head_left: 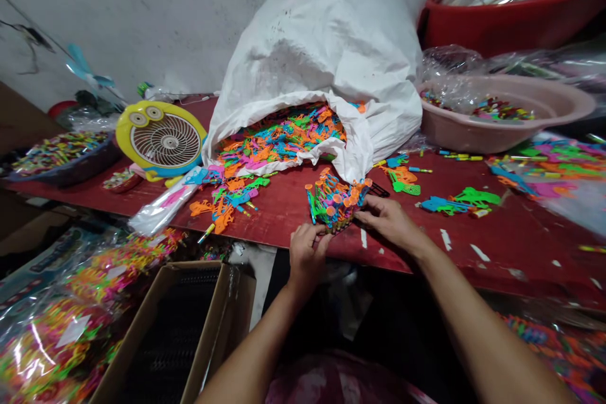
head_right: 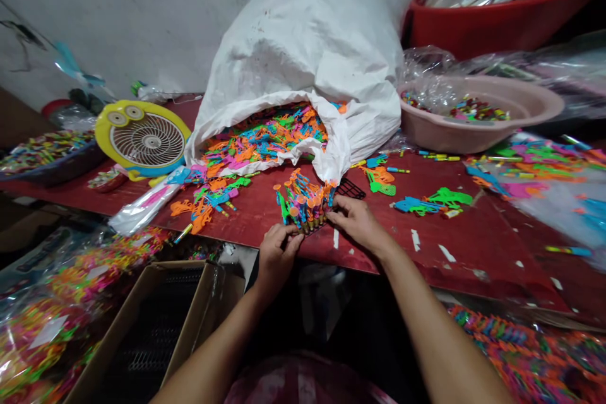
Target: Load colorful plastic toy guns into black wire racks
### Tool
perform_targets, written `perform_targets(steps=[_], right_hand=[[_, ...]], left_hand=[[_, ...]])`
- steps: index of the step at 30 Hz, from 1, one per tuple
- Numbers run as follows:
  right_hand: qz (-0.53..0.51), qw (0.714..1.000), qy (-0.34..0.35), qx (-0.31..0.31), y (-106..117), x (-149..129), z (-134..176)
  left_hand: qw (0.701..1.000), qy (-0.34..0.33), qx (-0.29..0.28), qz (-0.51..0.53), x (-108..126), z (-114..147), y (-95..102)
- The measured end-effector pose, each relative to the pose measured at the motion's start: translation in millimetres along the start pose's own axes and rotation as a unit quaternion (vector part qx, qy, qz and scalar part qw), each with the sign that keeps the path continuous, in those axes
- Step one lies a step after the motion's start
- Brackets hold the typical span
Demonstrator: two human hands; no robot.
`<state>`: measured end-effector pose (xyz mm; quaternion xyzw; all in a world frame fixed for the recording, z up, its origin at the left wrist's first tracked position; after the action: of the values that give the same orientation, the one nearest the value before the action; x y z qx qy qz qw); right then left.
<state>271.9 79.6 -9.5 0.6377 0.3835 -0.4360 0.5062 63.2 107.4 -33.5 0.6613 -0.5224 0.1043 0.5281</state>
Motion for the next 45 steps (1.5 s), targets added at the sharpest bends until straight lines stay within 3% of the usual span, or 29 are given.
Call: perform_targets(steps=[11, 17, 21, 23, 26, 28, 30, 33, 37, 41, 45], right_hand=[[0.151, 0.98, 0.071, 0.108, -28, 1, 18], [0.266, 0.953, 0.11, 0.097, -35, 0, 18], [0.355, 0.928, 0.085, 0.074, -39, -1, 18], [0.394, 0.916, 0.054, 0.063, -42, -3, 18], [0.435, 0.899, 0.008, 0.053, -45, -6, 18], [0.457, 0.888, -0.015, 0.046, -48, -10, 18], [0.474, 0.879, -0.03, 0.04, -49, -13, 18], [0.482, 0.874, -0.054, 0.04, -50, -18, 17], [0.465, 0.882, -0.068, 0.04, -51, -22, 16], [0.405, 0.913, -0.016, 0.05, -45, -14, 17], [0.241, 0.968, 0.052, 0.054, -35, 1, 15]], left_hand=[[0.999, 0.007, 0.036, -0.019, -13, -6, 6.2], [0.999, 0.005, 0.037, -0.026, -17, -9, 8.6], [0.999, 0.002, 0.029, -0.018, -19, -9, 8.4], [0.998, 0.004, 0.063, -0.009, -14, -6, 10.7], [0.979, -0.011, 0.199, -0.046, 5, 1, 23.7], [0.96, -0.057, 0.255, -0.101, 27, -1, 33.3], [0.954, -0.119, 0.237, -0.138, 49, -12, 38.7], [0.958, -0.183, 0.158, -0.157, 72, -36, 38.0], [0.964, -0.175, 0.092, -0.18, 79, -61, 26.5], [0.965, -0.173, 0.053, -0.189, 75, -65, 18.3], [0.962, -0.189, 0.042, -0.192, 74, -66, 20.1]])
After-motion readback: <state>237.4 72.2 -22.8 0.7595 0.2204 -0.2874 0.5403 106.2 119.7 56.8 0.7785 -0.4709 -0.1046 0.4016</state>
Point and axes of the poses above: each hand's wrist, its own z-axis away from the middle knuckle, its own y-axis out of the back of the hand, x = y × z, the point moved 3 cm from there along -z, towards the middle knuckle, and after that the axes turned 4 degrees about -y, right-handed, at the moved point
